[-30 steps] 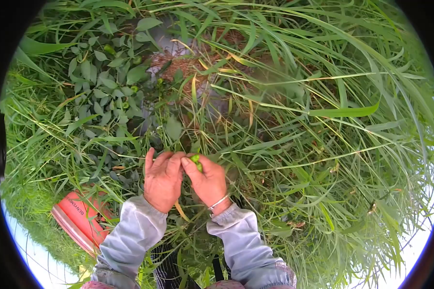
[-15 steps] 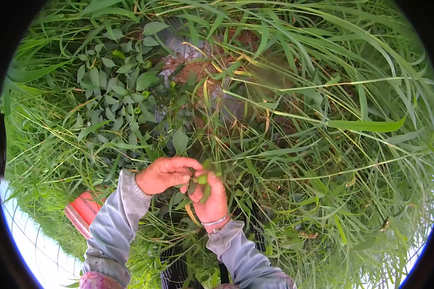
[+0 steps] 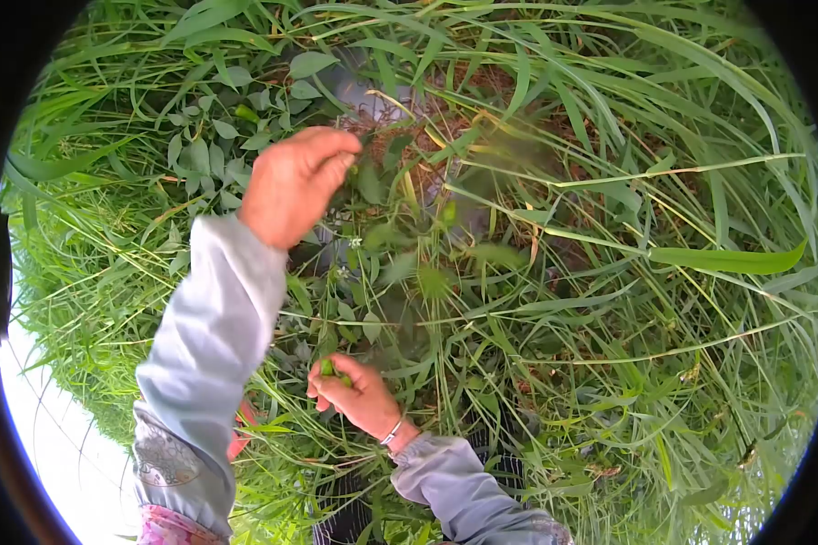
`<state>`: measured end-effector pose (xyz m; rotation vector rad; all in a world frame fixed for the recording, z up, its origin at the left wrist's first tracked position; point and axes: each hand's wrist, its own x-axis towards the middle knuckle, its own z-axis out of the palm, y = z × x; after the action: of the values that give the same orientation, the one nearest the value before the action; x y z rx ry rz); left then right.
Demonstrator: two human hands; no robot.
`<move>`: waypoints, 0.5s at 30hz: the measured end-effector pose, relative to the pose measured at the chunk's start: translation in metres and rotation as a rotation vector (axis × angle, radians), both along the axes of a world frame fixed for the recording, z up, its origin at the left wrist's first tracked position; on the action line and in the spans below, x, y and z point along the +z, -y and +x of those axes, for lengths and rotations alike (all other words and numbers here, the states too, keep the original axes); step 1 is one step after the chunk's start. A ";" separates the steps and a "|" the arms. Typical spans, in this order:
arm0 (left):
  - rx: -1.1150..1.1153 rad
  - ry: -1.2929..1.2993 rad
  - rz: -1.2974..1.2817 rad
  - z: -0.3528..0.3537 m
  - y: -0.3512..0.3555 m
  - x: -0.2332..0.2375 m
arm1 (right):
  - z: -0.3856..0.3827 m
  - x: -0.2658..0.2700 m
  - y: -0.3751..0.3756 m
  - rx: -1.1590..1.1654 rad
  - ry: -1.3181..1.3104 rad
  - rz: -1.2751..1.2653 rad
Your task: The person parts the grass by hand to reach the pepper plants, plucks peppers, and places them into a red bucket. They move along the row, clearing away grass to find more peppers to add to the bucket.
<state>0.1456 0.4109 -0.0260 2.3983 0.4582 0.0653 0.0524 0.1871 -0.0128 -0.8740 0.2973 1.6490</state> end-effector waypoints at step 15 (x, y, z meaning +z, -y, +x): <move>-0.254 -0.458 0.333 -0.061 -0.041 -0.035 | -0.019 0.002 -0.011 0.008 0.121 -0.032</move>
<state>0.0851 0.4517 -0.0611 2.7823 0.3627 -0.5720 0.0338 0.1980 -0.0105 -0.9965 0.2373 1.5952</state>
